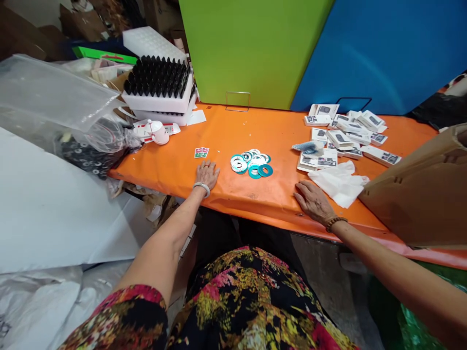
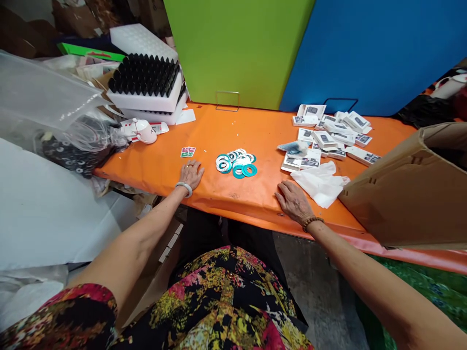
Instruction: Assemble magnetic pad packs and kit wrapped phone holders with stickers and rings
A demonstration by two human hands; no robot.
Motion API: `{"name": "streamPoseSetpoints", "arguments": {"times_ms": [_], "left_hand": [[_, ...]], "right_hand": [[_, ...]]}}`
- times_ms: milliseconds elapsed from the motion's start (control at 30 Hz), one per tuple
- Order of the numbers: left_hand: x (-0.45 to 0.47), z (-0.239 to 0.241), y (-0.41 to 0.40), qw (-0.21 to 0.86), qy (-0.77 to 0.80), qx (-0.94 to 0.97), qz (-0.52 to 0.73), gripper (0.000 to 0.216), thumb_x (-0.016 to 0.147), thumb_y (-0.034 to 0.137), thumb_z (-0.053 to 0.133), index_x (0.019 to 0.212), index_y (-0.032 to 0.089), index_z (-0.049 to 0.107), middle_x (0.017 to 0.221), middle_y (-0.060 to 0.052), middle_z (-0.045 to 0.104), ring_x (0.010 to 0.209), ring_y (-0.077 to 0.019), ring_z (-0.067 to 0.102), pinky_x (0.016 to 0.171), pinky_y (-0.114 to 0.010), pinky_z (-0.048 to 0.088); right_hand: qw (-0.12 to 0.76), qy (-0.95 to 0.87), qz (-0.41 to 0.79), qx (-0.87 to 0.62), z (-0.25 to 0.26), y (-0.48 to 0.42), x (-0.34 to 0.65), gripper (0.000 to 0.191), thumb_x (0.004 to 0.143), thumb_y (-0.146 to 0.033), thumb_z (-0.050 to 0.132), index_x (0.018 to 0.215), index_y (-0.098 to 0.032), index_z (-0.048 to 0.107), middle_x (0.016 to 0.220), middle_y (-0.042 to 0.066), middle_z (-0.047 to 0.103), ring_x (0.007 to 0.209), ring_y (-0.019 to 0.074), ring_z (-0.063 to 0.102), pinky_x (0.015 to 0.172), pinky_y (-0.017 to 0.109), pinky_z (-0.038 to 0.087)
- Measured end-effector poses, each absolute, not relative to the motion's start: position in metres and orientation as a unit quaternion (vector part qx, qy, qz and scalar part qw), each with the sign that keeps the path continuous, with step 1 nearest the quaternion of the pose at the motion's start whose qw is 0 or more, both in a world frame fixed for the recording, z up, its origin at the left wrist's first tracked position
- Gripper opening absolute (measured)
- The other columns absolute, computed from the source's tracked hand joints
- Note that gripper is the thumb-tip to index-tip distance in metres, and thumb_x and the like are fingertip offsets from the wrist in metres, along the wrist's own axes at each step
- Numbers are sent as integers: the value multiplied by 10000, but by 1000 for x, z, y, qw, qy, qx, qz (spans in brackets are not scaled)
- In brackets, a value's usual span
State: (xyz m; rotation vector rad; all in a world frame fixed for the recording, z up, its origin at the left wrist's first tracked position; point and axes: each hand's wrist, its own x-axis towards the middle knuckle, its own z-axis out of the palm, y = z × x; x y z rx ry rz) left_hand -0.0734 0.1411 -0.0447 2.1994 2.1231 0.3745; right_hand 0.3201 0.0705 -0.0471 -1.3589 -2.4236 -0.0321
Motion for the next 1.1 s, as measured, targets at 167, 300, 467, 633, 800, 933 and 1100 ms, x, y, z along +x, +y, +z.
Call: {"name": "streamPoseSetpoints", "arguments": {"times_ms": [167, 300, 467, 633, 800, 933, 1100], "left_hand": [[-75, -45, 141, 39, 687, 715, 125, 408, 935, 386, 350, 1228, 173, 537, 1400, -129, 476, 1349, -302, 330, 1116, -476, 211], [-75, -43, 140, 39, 690, 712, 124, 404, 937, 386, 347, 1223, 176, 541, 1416, -131, 462, 1351, -307, 332, 1105, -484, 230], [-76, -40, 137, 29, 692, 711, 120, 404, 938, 378, 358, 1224, 167, 548, 1404, -141, 480, 1348, -296, 352, 1102, -469, 247], [-76, -36, 136, 17, 697, 707, 118, 395, 930, 359, 381, 1234, 170, 548, 1406, -141, 482, 1345, -282, 369, 1099, -456, 260], [-77, -35, 138, 4, 697, 707, 116, 396, 928, 343, 378, 1236, 167, 554, 1389, -144, 503, 1338, -272, 390, 1102, -442, 275], [-80, -39, 142, -2, 696, 709, 115, 404, 924, 349, 379, 1241, 169, 554, 1388, -149, 505, 1342, -278, 387, 1099, -457, 286], [-82, -40, 144, -1, 695, 710, 114, 418, 927, 356, 363, 1244, 158, 549, 1401, -153, 490, 1342, -281, 385, 1100, -461, 288]], "right_hand": [[189, -855, -14, -483, -45, 69, 317, 290, 954, -328, 337, 1078, -164, 541, 1068, 148, 583, 1073, 291, 502, 941, 442, 433], [206, -851, -26, -482, -46, 69, 316, 294, 955, -336, 336, 1096, -165, 530, 1092, 154, 571, 1059, 291, 513, 938, 449, 443], [220, -854, -35, -471, -52, 70, 317, 301, 958, -339, 336, 1096, -158, 533, 1092, 157, 581, 1065, 293, 524, 937, 454, 450], [245, -842, -53, -478, -51, 71, 316, 279, 950, -336, 363, 1089, -182, 549, 1097, 144, 596, 1061, 292, 546, 911, 451, 467], [249, -837, -51, -485, -46, 69, 313, 263, 955, -312, 352, 1043, -192, 568, 1065, 135, 612, 1034, 285, 564, 891, 450, 483], [253, -833, -74, -485, -53, 71, 315, 288, 954, -308, 350, 1075, -172, 573, 1114, 154, 608, 1081, 298, 553, 918, 468, 479], [244, -834, -83, -488, -59, 72, 317, 306, 953, -308, 360, 1123, -165, 571, 1143, 158, 610, 1105, 300, 551, 949, 481, 470]]}}
